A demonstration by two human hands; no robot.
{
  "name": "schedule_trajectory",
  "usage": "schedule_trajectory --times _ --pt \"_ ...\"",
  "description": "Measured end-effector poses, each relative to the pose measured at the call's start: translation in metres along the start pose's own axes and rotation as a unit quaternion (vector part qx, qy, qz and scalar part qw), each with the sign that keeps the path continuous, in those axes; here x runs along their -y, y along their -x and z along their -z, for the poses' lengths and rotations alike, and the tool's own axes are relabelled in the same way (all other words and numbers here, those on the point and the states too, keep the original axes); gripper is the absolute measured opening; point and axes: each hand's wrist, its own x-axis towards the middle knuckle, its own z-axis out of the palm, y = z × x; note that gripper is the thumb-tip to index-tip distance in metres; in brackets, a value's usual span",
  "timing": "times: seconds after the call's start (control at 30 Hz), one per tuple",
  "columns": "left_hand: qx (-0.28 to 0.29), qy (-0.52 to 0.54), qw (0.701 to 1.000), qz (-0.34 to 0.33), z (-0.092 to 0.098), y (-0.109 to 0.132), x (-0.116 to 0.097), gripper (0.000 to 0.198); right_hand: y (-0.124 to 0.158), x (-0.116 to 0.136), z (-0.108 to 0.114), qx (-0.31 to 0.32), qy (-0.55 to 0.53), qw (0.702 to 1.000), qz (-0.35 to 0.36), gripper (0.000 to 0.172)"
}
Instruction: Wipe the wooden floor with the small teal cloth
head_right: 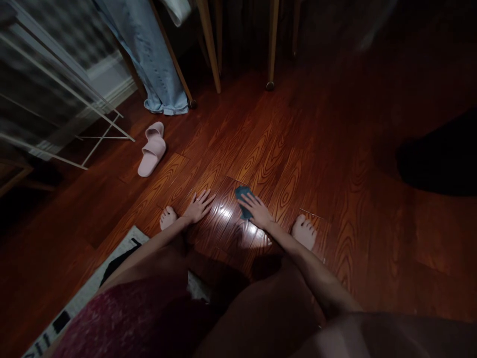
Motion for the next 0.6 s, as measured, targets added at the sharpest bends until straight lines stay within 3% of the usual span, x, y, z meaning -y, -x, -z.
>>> schedule_trajectory --times 0.1,0.17,0.23,0.3,0.37,0.43,0.5,0.6 --pt "-0.001 0.001 1.0 -0.002 0.0 0.0 0.0 0.058 0.001 -0.018 0.0 -0.097 0.004 0.983 -0.158 0.084" --pt "-0.001 0.002 1.0 -0.001 0.0 0.001 0.0 0.058 0.006 -0.016 -0.003 -0.118 0.0 0.977 -0.177 0.08" --pt "-0.002 0.002 1.0 -0.001 0.0 0.001 0.0 0.058 0.015 -0.003 -0.009 -0.093 -0.01 0.989 -0.116 0.08" --pt "-0.006 0.002 1.0 -0.003 0.0 0.002 0.001 0.058 0.022 0.016 -0.016 -0.026 -0.031 0.999 0.005 0.082" --pt "-0.007 0.003 1.0 -0.004 -0.001 0.002 0.001 0.058 0.024 0.034 -0.021 0.055 -0.057 0.988 0.133 0.082" --pt "-0.005 0.004 1.0 -0.005 0.0 0.002 0.001 0.058 0.019 0.044 -0.022 0.107 -0.075 0.969 0.208 0.078" --pt "-0.004 0.004 1.0 -0.006 0.0 0.002 0.001 0.058 0.009 0.044 -0.019 0.109 -0.075 0.969 0.208 0.073" --pt "-0.004 0.003 1.0 -0.007 0.001 0.001 0.0 0.057 -0.012 0.025 -0.009 0.041 -0.053 0.992 0.109 0.062"
